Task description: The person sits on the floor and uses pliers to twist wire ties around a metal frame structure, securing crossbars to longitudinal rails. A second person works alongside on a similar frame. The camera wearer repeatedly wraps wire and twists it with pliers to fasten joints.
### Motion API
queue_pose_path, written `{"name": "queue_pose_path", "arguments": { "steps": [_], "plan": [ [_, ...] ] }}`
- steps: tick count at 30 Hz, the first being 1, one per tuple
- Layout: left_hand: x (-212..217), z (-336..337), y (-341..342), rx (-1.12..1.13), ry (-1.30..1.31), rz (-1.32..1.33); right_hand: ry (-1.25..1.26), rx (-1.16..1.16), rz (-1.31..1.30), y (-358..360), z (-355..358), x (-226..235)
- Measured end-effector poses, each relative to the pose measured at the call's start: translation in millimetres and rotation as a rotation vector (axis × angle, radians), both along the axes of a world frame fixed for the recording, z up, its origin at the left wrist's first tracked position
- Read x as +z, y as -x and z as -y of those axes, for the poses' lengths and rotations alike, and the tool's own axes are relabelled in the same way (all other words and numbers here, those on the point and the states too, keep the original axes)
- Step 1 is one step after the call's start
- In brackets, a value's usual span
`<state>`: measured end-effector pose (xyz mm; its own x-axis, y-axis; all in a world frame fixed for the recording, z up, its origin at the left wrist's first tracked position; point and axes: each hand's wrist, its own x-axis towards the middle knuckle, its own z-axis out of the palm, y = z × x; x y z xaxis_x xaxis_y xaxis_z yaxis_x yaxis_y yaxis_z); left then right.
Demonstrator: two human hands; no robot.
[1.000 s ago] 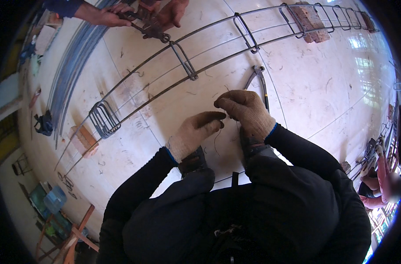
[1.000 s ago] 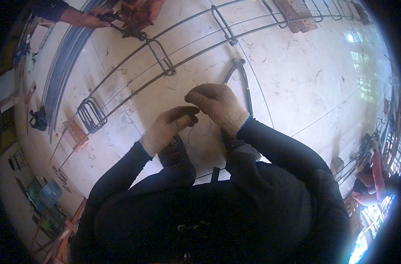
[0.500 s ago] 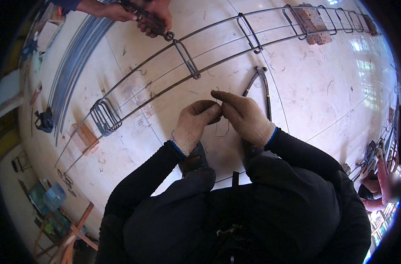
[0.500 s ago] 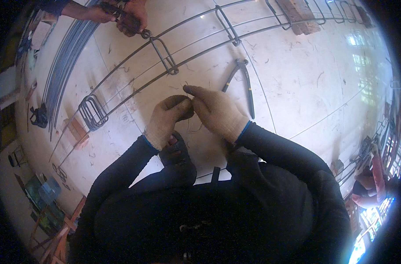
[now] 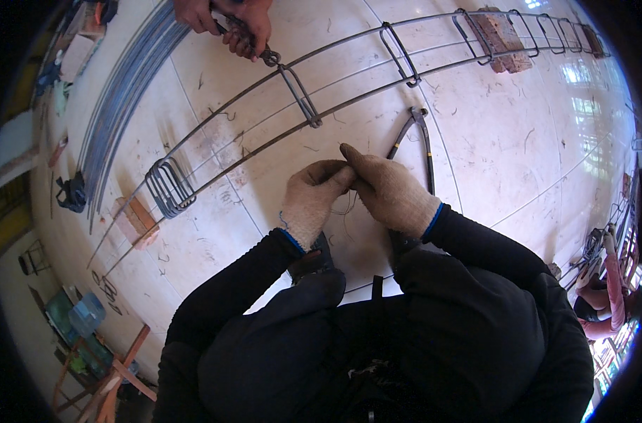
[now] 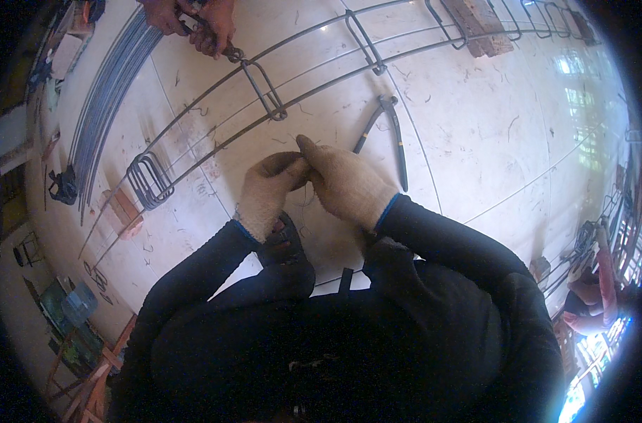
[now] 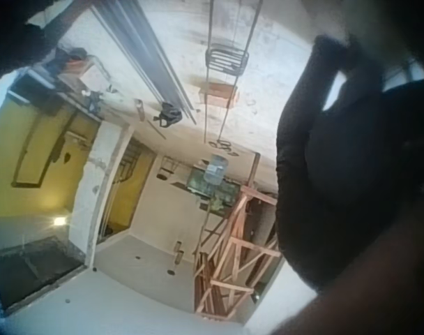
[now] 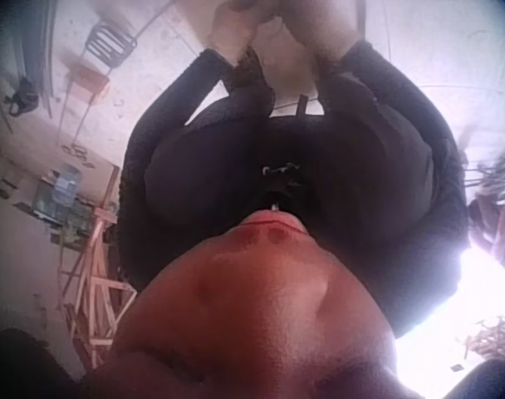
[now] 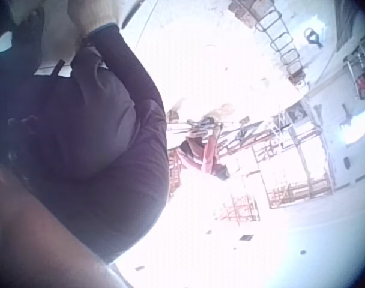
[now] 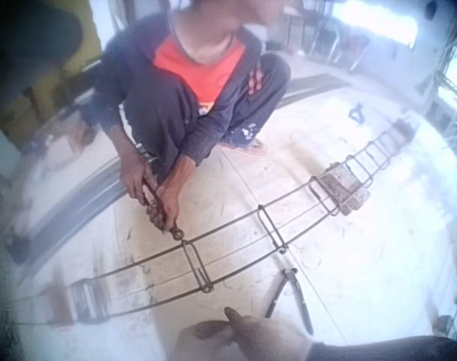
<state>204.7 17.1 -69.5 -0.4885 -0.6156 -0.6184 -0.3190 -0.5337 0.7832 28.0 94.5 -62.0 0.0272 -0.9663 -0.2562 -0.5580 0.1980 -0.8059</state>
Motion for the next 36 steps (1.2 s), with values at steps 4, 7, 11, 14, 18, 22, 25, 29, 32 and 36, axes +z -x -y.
{"name": "queue_pose_path", "arguments": {
  "steps": [4,7,11,14,18,22,25,29,32,36],
  "plan": [
    [9,2,0,-0.164,0.047,0.05,-0.161,-0.027,-0.011,-6,4,17],
    [9,2,-3,-0.221,0.058,0.038,-0.143,-0.014,0.023,-6,1,15],
    [2,6,-7,-0.277,0.129,0.01,-0.093,-0.041,0.055,-7,-1,13],
    [12,14,-8,-0.36,0.21,0.14,-0.22,-0.255,0.372,-2,0,6],
    [11,14,-11,-0.403,0.273,0.192,-0.363,-0.4,0.467,10,15,30],
    [14,13,-7,-0.4,0.22,0.157,-0.365,-0.449,0.476,9,12,27],
    [13,15,-8,-0.354,0.071,0.053,-0.413,-0.464,0.536,10,10,27],
    [9,15,-12,-0.261,-0.113,-0.068,-0.413,-0.434,0.52,11,9,29],
    [14,20,-13,-0.378,-0.109,-0.044,-0.408,-0.41,0.523,11,9,26],
    [9,25,-13,-0.504,-0.039,0.004,-0.33,-0.343,0.455,8,8,22]
  ]
}}
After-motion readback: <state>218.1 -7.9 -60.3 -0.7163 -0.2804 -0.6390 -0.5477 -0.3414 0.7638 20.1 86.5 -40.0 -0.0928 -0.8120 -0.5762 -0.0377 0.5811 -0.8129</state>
